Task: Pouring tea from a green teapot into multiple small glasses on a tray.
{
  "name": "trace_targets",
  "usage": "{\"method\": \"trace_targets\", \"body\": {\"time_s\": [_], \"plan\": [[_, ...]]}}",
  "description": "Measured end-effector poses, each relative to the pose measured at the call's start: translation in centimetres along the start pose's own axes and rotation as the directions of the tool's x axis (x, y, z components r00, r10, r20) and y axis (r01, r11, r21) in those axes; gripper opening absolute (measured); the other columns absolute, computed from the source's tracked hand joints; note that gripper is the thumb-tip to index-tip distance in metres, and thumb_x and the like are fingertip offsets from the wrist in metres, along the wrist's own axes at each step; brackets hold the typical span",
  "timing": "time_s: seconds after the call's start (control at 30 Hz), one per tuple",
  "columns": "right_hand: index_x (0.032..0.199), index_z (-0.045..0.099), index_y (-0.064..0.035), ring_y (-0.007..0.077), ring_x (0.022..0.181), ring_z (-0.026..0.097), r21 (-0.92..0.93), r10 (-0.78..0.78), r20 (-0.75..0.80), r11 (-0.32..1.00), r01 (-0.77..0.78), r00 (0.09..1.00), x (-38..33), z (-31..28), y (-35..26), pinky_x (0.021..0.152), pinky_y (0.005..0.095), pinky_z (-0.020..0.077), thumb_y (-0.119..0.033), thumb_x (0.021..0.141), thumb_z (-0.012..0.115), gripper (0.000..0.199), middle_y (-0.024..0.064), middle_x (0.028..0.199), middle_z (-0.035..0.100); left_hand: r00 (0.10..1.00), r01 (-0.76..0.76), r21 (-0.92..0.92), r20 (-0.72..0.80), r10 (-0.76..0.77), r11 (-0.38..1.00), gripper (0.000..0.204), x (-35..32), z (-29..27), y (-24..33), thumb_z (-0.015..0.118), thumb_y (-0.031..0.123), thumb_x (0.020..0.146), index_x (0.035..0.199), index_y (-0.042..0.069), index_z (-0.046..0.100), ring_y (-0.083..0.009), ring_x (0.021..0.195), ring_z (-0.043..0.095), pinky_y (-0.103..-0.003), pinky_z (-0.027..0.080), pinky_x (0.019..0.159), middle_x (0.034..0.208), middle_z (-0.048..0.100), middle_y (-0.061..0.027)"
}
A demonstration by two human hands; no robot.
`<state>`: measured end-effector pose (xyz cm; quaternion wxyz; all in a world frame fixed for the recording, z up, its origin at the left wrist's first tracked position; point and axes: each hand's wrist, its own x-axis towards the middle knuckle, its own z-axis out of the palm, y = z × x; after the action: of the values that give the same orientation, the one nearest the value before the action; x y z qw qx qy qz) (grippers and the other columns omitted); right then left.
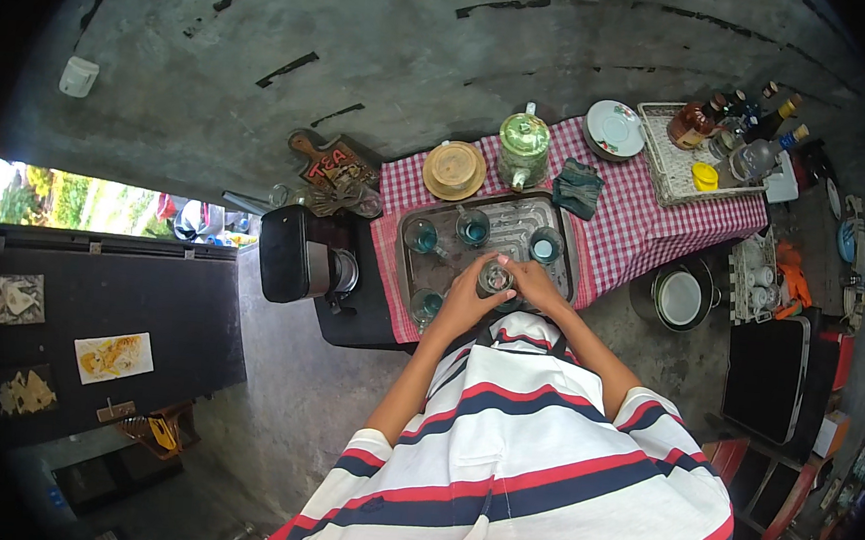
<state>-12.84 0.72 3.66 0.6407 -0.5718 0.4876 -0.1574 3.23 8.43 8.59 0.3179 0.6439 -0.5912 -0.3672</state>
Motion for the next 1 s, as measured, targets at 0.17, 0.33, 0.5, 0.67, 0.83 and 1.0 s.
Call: {"method": "trace_targets", "body": {"time_s": [0.17,0.33,0.5,0.67,0.83,1.0], "plan": [[0.075,0.072,0.0033,0.0163,0.055,0.055,-0.011,0.004,0.02,1.0,-0.004,1.0,-0.2,-1.2,2.0,0.055,0.0341,0.0426,-0.059,0.094,0.05,0.069,0.0087,0.056,0.057,1.0,0.006,-0.186,-0.017,-0.01,0.982,0.071,-0.1,1.9,1.5,0.083,0.026,0.075,0.134,0.006,0.05,-0.0294,0.102,0.067,-0.037,0.053,0.083,0.119,0.065,-0.0169],[0.077,0.071,0.004,0.0175,0.059,0.056,-0.041,-0.029,0.038,0.999,0.031,0.999,-0.8,-1.7,2.1,0.06,0.0365,0.0438,-0.06,0.095,0.048,0.07,0.0102,0.057,0.058,0.994,0.099,-0.154,-0.022,-0.103,0.983,0.064,-0.4,3.0,1.3,0.082,0.022,0.074,0.129,0.005,0.053,-0.0322,0.105,0.066,-0.039,0.053,0.084,0.115,0.065,-0.0195],[0.083,0.072,0.0015,0.0182,0.058,0.054,-0.122,-0.201,-0.032,0.973,0.196,0.979,-0.3,-2.2,3.0,0.06,0.0381,0.0424,-0.059,0.095,0.05,0.065,0.0112,0.056,0.055,0.989,0.077,-0.138,-0.114,-0.093,0.988,0.061,-1.0,3.6,0.7,0.082,0.019,0.074,0.126,0.004,0.054,-0.0353,0.106,0.065,-0.041,0.053,0.082,0.115,0.064,-0.0218],[0.113,0.066,-0.0048,0.0265,0.09,0.058,-0.46,-0.28,-0.246,0.876,0.142,0.928,-0.2,-4.8,-0.4,0.074,0.0398,0.0446,-0.035,0.084,0.073,0.042,0.0176,0.097,0.061,0.967,0.126,-0.229,-0.19,-0.171,0.965,0.06,-2.0,3.7,0.1,0.082,0.021,0.074,0.125,0.004,0.054,-0.0347,0.106,0.065,-0.041,0.054,0.081,0.113,0.065,-0.0214],[0.139,0.046,-0.0115,0.0368,0.122,0.044,-0.732,-0.415,-0.187,0.663,0.155,0.89,1.1,-5.8,1.2,0.095,0.0475,0.0431,-0.028,0.073,0.081,0.076,0.0181,0.132,0.047,0.969,0.168,-0.187,-0.149,-0.197,0.968,0.061,-2.3,3.7,0.1,0.082,0.021,0.074,0.125,0.004,0.055,-0.0364,0.107,0.064,-0.042,0.052,0.085,0.114,0.065,-0.0214],[0.143,0.04,-0.0122,0.0399,0.129,0.042,-0.799,-0.338,-0.138,0.593,0.097,0.931,1.8,-5.5,2.1,0.103,0.0484,0.0422,-0.022,0.07,0.082,0.084,0.0188,0.136,0.045,0.983,0.158,-0.14,-0.075,-0.17,0.977,0.062,-2.8,4.3,-0.5,0.082,0.024,0.073,0.125,0.005,0.055,-0.0385,0.109,0.063,-0.043,0.049,0.091,0.116,0.065,-0.0219]]}}
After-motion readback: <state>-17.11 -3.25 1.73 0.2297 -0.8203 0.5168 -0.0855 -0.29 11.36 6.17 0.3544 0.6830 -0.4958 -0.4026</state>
